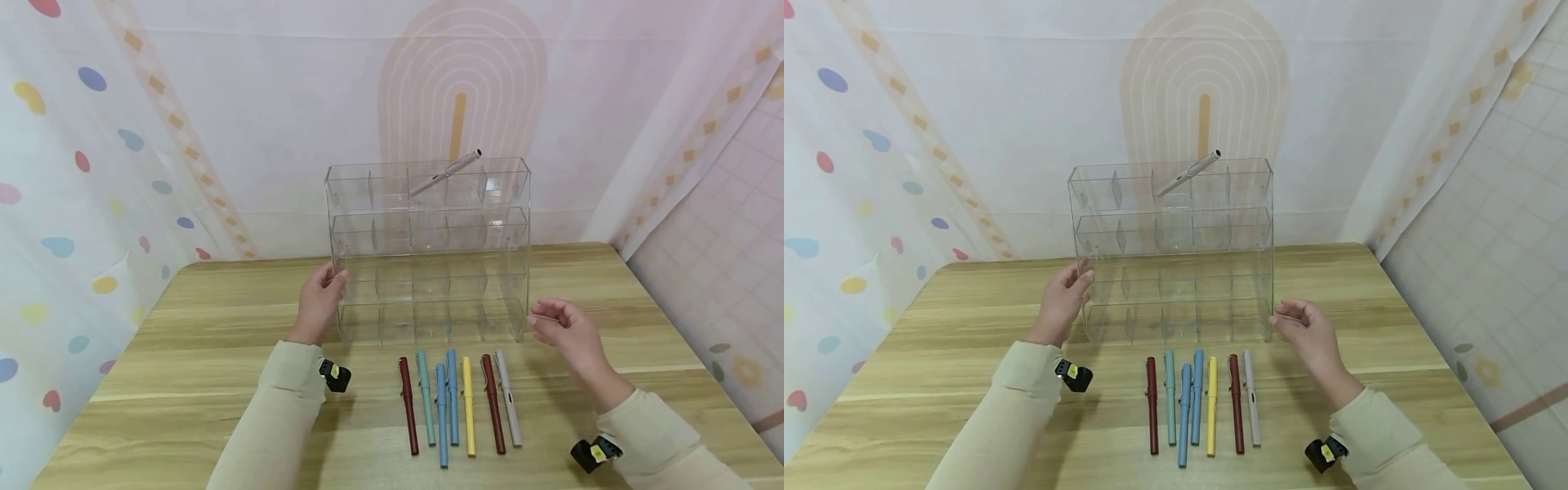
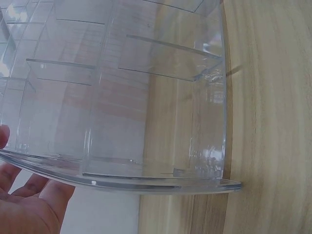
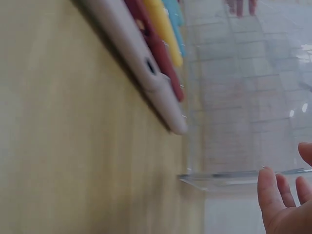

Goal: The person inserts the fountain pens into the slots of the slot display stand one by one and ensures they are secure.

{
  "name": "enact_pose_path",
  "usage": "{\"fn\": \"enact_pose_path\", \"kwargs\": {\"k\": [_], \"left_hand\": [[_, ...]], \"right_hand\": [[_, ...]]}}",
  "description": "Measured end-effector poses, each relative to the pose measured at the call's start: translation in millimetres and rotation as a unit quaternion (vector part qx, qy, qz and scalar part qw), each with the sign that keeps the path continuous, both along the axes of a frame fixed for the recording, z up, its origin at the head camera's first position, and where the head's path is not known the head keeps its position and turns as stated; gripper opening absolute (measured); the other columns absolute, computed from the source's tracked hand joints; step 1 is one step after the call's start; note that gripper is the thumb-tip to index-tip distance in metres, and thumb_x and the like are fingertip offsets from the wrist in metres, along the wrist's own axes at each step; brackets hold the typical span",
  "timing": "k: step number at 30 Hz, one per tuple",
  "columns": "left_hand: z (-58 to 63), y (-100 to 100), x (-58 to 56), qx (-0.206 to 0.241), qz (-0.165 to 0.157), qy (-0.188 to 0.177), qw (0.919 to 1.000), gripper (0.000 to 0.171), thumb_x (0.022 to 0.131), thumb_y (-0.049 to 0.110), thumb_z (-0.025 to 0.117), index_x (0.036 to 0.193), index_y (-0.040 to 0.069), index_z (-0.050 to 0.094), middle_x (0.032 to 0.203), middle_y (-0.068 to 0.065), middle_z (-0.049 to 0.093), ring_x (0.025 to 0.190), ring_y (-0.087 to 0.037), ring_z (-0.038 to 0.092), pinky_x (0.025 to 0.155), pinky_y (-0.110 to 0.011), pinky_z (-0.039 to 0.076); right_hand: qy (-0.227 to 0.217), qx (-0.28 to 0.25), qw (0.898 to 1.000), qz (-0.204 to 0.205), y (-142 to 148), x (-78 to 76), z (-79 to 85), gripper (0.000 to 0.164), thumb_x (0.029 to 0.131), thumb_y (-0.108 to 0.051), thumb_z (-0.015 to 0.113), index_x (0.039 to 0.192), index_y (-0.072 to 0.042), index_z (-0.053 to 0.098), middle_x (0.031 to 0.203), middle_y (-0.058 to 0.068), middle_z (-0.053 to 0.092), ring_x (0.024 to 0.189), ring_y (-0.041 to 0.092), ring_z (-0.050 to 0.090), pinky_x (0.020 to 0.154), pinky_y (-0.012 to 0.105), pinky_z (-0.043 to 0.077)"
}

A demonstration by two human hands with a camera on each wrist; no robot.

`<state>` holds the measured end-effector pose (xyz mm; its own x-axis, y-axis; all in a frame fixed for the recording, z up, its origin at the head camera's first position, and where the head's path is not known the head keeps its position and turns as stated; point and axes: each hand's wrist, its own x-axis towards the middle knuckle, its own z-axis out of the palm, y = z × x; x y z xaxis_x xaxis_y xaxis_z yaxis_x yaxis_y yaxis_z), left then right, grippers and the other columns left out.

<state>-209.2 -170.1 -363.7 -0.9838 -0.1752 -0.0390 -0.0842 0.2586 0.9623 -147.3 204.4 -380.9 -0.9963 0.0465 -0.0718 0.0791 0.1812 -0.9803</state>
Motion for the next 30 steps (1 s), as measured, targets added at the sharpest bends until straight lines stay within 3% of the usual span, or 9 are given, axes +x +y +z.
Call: {"fn": "enact_pose_path", "kwargs": {"k": [12, 21, 30], "left_hand": [[1.3, 1, 0.1, 0.0, 0.003, 0.002, 1.0, 0.041, 0.102, 0.021, 0.048, 0.14, 0.005, 0.047, 0.131, -0.015, 0.053, 0.117, -0.026, 0.048, 0.098, -0.041, 0.042], [0.5, 0, -0.4, -0.002, 0.003, 0.003, 1.0, 0.043, 0.102, 0.023, 0.048, 0.141, 0.006, 0.046, 0.131, -0.015, 0.053, 0.117, -0.026, 0.048, 0.097, -0.04, 0.042], [0.5, -1, 0.8, -0.001, 0.002, -0.005, 1.0, 0.044, 0.102, 0.025, 0.048, 0.142, 0.005, 0.045, 0.133, -0.014, 0.052, 0.121, -0.027, 0.047, 0.099, -0.043, 0.041]], "right_hand": [[-0.044, 0.052, 0.997, 0.02, -15, 10.2, -27.5, 0.043, 0.093, -0.01, 0.06, 0.129, 0.009, 0.047, 0.124, 0.023, 0.055, 0.088, 0.001, 0.058, 0.076, 0.021, 0.051], [-0.053, 0.094, 0.993, 0.054, -20, 8.4, -36.9, 0.049, 0.088, -0.008, 0.064, 0.131, 0.009, 0.047, 0.126, 0.025, 0.054, 0.106, 0.029, 0.057, 0.08, 0.03, 0.052], [-0.063, 0.113, 0.989, 0.074, -26, 9.7, -42.7, 0.052, 0.086, -0.006, 0.068, 0.13, 0.012, 0.047, 0.121, 0.028, 0.054, 0.1, 0.03, 0.058, 0.076, 0.033, 0.054]]}}
